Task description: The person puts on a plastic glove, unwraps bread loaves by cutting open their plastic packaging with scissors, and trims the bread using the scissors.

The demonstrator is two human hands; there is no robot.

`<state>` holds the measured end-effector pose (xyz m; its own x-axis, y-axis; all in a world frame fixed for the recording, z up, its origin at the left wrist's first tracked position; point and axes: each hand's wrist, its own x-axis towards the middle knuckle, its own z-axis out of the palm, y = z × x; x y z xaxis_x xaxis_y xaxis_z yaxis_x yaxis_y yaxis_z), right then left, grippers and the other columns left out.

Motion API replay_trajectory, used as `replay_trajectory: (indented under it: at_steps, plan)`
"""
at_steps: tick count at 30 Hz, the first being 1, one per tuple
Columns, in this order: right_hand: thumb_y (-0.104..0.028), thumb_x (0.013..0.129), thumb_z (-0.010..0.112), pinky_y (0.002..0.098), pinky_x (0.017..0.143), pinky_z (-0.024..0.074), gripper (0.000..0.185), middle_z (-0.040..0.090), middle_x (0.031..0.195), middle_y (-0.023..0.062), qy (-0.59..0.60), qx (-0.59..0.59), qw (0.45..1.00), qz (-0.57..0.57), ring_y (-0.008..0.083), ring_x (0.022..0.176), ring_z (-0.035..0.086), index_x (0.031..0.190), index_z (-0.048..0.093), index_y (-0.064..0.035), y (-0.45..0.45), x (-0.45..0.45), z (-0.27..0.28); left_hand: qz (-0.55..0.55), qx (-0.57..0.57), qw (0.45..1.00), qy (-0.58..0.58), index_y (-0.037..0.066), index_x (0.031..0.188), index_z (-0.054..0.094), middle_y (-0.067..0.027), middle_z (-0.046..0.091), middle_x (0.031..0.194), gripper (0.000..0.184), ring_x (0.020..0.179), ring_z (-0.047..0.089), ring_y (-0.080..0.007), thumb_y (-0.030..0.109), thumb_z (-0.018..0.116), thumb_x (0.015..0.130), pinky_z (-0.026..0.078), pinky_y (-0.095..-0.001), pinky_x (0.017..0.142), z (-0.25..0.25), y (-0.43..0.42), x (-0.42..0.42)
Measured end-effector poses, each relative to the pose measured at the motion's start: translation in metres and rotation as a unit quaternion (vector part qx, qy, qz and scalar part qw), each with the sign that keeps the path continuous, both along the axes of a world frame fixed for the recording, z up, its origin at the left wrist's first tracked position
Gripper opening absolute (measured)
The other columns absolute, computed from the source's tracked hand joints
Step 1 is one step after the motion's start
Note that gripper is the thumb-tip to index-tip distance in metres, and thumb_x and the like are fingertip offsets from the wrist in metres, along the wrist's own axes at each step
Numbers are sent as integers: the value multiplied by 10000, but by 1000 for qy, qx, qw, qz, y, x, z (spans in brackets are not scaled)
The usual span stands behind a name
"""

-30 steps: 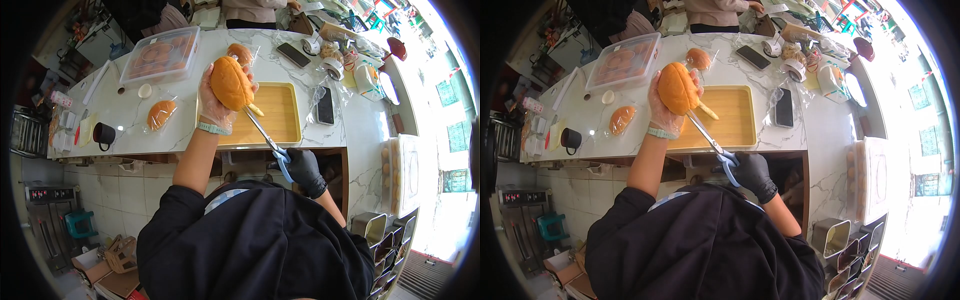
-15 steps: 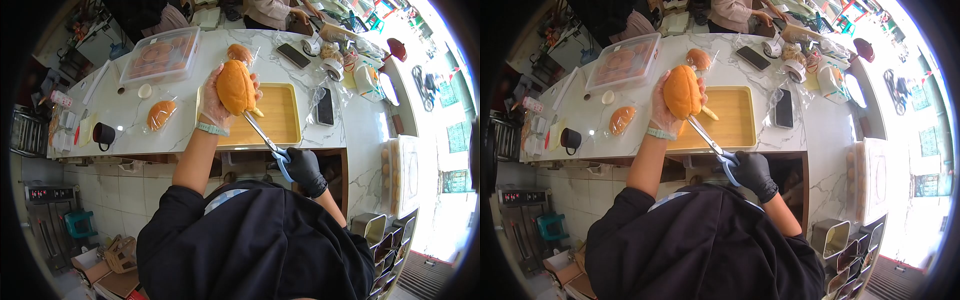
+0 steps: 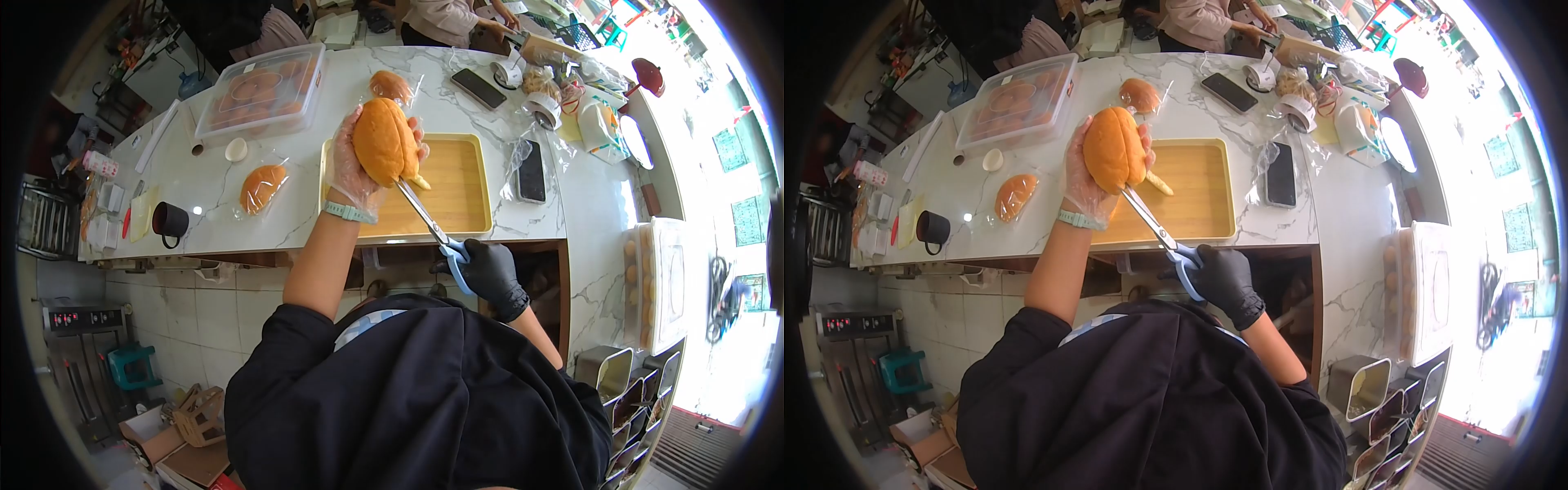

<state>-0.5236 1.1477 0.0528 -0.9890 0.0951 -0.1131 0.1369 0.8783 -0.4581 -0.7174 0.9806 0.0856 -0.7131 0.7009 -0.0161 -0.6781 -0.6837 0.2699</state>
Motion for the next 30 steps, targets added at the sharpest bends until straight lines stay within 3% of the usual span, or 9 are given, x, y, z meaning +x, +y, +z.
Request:
replay_trajectory:
  at_steps: [2, 8, 11, 14, 20, 23, 26, 30]
  plan:
    - [-523, 631, 726, 374, 510, 456, 478, 587, 600, 152, 37, -9, 999, -11, 322, 556, 591, 710, 645, -59, 1, 0, -12, 2, 11, 1000, 8, 54, 1116, 482, -199, 524, 1019, 510, 942, 518, -325, 454, 529, 804, 460, -511, 803, -2, 0, -1]
    - [-459, 650, 735, 366, 497, 456, 408, 574, 572, 154, 96, -52, 993, -38, 316, 522, 585, 688, 670, -58, -2, 0, -23, 13, 35, 999, 12, 36, 1142, 493, -210, 516, 1087, 517, 977, 528, -317, 439, 524, 819, 461, -456, 821, -1, 3, 2]
    - [-460, 675, 698, 399, 547, 468, 406, 606, 634, 154, 23, -100, 994, -32, 323, 595, 603, 712, 634, -61, -6, 0, -11, 19, 50, 999, -3, 44, 1150, 489, -202, 514, 1096, 524, 990, 521, -308, 448, 518, 819, 449, -456, 833, 0, 4, 3]
    - [-463, 663, 734, 363, 513, 455, 441, 587, 595, 142, 72, -88, 994, 5, 315, 546, 587, 715, 626, -39, -7, 0, -19, 53, 41, 998, 8, 58, 1136, 482, -185, 528, 1046, 524, 942, 518, -306, 470, 503, 814, 440, -481, 804, 4, 7, 5]
    - [-492, 680, 713, 405, 547, 443, 474, 584, 623, 158, 22, -68, 997, -22, 352, 599, 582, 728, 579, -40, -18, -12, -13, 93, 14, 994, 47, 69, 1181, 453, -165, 523, 1074, 556, 940, 529, -298, 495, 476, 824, 442, -507, 829, 7, 12, 15]
    - [-317, 754, 609, 444, 597, 460, 268, 607, 660, 169, 20, -75, 997, -23, 364, 660, 600, 733, 574, -53, -22, -15, -7, 104, 30, 993, 48, 77, 1200, 436, -157, 525, 1076, 574, 948, 530, -296, 504, 484, 820, 443, -524, 838, 3, 14, 13]
    - [-287, 732, 617, 443, 589, 460, 228, 605, 672, 175, 26, -101, 993, -48, 361, 657, 599, 749, 587, -62, -24, -17, -14, 73, 87, 991, 65, 113, 1204, 445, -179, 481, 1134, 529, 994, 495, -311, 482, 475, 826, 414, -505, 863, 1, 12, 9]
    - [-263, 721, 625, 436, 582, 461, 197, 600, 673, 177, 46, -102, 993, -44, 362, 656, 595, 752, 599, -69, -25, -17, -16, 84, 77, 991, 68, 112, 1210, 439, -174, 474, 1125, 533, 995, 490, -308, 475, 488, 822, 413, -500, 862, 3, 10, 10]
